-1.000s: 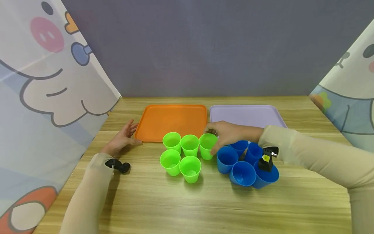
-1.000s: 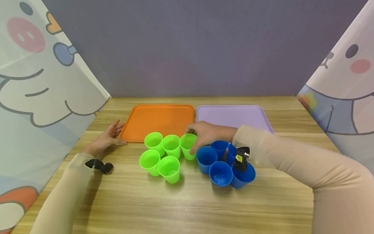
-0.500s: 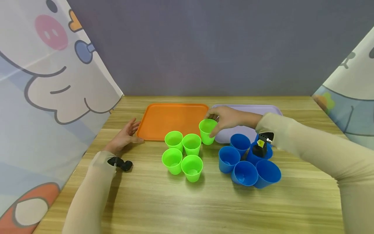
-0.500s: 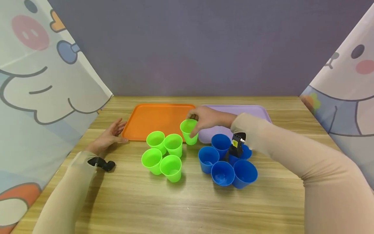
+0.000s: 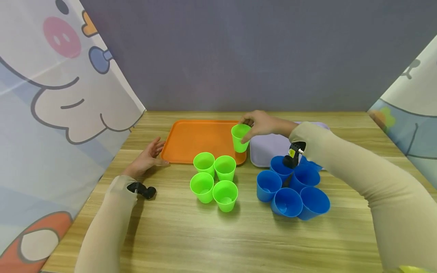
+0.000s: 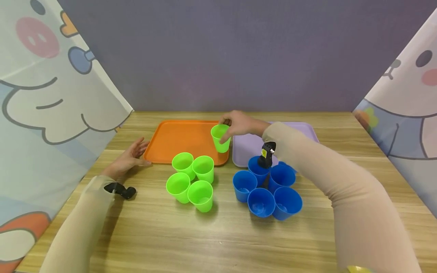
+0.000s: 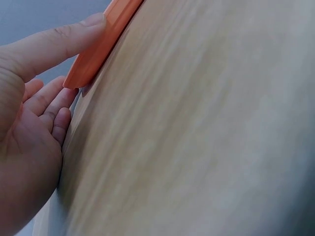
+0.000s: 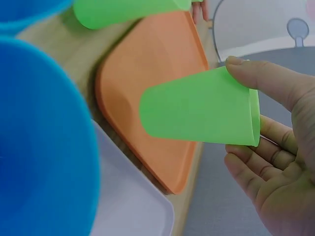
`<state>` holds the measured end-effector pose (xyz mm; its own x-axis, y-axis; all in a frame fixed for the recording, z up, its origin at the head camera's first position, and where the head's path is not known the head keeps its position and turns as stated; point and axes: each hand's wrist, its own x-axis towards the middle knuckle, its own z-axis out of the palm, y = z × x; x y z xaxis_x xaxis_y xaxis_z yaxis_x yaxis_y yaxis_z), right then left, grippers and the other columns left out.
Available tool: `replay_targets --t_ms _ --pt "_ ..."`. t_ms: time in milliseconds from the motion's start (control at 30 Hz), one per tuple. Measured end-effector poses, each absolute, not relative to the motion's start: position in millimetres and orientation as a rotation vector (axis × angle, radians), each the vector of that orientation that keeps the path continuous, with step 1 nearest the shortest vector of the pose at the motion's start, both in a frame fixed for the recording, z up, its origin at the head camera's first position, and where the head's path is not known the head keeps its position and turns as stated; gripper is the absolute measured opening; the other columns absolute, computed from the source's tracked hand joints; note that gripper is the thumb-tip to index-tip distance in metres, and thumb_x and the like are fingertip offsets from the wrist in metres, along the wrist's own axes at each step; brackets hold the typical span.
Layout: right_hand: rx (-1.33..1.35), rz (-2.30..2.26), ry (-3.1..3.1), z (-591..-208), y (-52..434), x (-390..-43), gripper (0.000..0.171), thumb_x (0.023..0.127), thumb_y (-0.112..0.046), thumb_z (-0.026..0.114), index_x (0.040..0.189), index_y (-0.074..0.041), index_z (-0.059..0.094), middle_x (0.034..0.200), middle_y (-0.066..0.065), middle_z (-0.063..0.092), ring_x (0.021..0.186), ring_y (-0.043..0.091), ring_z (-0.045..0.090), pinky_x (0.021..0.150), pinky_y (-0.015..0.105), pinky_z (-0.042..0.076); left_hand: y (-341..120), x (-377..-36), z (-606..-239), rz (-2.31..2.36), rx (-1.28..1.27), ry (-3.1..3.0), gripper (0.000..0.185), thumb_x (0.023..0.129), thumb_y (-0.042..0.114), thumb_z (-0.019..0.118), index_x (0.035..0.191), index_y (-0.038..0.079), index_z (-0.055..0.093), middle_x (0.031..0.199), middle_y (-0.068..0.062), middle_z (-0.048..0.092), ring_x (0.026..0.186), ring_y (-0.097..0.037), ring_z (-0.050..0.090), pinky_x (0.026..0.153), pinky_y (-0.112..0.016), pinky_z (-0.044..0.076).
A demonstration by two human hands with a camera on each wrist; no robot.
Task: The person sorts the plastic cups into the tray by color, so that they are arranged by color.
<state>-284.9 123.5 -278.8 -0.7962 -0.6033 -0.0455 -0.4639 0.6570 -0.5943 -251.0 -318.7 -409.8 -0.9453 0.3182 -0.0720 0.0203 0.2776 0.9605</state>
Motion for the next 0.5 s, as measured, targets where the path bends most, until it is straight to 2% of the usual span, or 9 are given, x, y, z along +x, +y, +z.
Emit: replay_targets --t_ms 233,500 --pt "-0.758 -0.935 2.679 -283 111 -304 0.061 0.073 -0.021 0.089 0.124 -0.001 0.063 0.114 0.014 0.067 0.102 0.029 0.060 0.089 0.042 0.051 -320 -250 -409 1.732 0.304 2.292 0.117 0.079 -0.014 0.073 0.157 0.005 -0.013 0.164 -0.020 0.008 0.148 -0.040 0.012 0.119 -0.055 0.011" --pt "-0.625 -1.003 2.708 -290 98 -320 0.062 0.073 -0.022 0.088 0.126 -0.001 0.062 0.118 0.014 0.064 0.106 0.029 0.057 0.093 0.041 0.048 -321 -249 -410 1.731 0.303 2.300 0.116 0.080 -0.015 0.072 0.157 0.005 -0.012 0.164 -0.021 0.008 0.148 -0.041 0.012 0.119 -0.055 0.011"
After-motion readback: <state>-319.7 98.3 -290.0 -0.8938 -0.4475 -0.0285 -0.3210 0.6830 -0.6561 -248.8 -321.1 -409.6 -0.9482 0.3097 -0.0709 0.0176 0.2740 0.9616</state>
